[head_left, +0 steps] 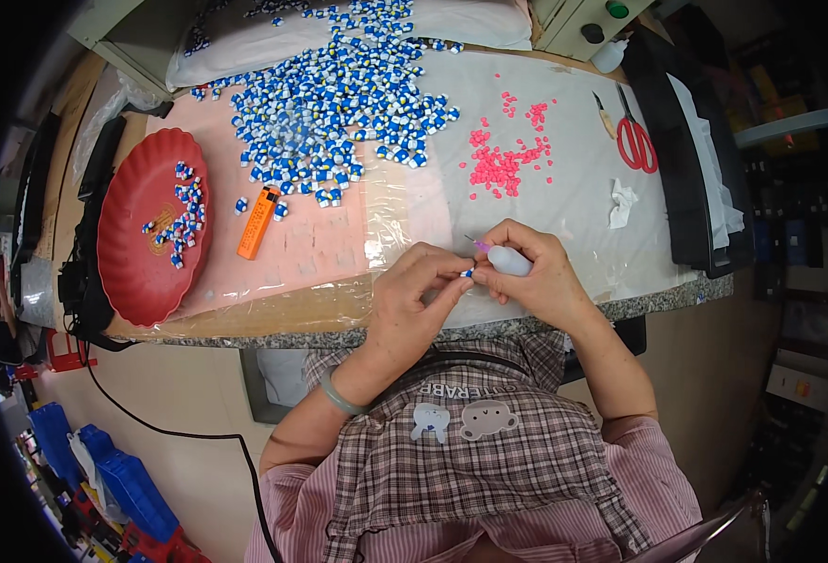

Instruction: The person assembles small plastic components by applying adhesive from a dispenser bottle and joining the pieces together by hand.

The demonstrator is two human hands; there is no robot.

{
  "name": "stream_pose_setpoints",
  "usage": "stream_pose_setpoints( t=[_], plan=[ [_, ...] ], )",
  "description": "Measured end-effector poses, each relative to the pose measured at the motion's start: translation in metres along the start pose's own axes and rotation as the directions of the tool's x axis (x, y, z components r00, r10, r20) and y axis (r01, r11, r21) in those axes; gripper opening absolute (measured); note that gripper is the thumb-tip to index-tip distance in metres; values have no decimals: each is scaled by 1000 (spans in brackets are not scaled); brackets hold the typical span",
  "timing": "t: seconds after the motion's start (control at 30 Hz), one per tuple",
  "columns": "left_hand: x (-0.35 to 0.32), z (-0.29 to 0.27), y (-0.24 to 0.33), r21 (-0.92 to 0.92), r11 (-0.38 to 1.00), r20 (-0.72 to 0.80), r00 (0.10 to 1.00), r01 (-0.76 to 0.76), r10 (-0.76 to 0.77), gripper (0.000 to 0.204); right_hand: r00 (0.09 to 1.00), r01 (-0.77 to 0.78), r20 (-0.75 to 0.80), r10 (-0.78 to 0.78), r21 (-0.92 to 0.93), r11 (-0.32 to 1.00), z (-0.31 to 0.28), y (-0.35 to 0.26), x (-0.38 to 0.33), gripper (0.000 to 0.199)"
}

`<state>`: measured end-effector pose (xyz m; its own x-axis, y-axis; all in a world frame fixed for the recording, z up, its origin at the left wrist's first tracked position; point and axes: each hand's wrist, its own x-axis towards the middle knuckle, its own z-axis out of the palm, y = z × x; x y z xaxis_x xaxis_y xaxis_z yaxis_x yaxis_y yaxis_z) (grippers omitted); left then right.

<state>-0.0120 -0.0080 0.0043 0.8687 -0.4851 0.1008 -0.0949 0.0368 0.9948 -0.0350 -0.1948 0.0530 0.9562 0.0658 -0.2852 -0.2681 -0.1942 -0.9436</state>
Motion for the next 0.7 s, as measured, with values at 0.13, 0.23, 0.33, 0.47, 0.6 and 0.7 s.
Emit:
stream_pose_setpoints(
  t=[0.13,0.23,0.33,0.47,0.6,0.7],
  plan=[
    [-2,-2,4,64,997,-6,1000,-30,31,21,999,36,0,-36,-16,999,0,3,1,22],
    [-2,-1,-3,-79,996,-46,998,33,-37,17,1000,23,-19,-24,-42,999,-1,4,2,27],
    [2,-3,7,-327,935,-28,987,140,-158,20,992,108,-59,-111,-52,993,2,8,5,30],
    [17,-14,18,-567,771,67,949,290,-308,21,990,109,-104,-96,138,984,2,6,6,25],
    [50,-39,18,-323,916,-75,959,236,-273,22,987,61,-153,-38,145,988,-5,6,2,16],
    [78,-46,15,313,946,-164,986,86,-35,22,985,65,-168,-42,134,989,-11,15,-1,13]
  ],
)
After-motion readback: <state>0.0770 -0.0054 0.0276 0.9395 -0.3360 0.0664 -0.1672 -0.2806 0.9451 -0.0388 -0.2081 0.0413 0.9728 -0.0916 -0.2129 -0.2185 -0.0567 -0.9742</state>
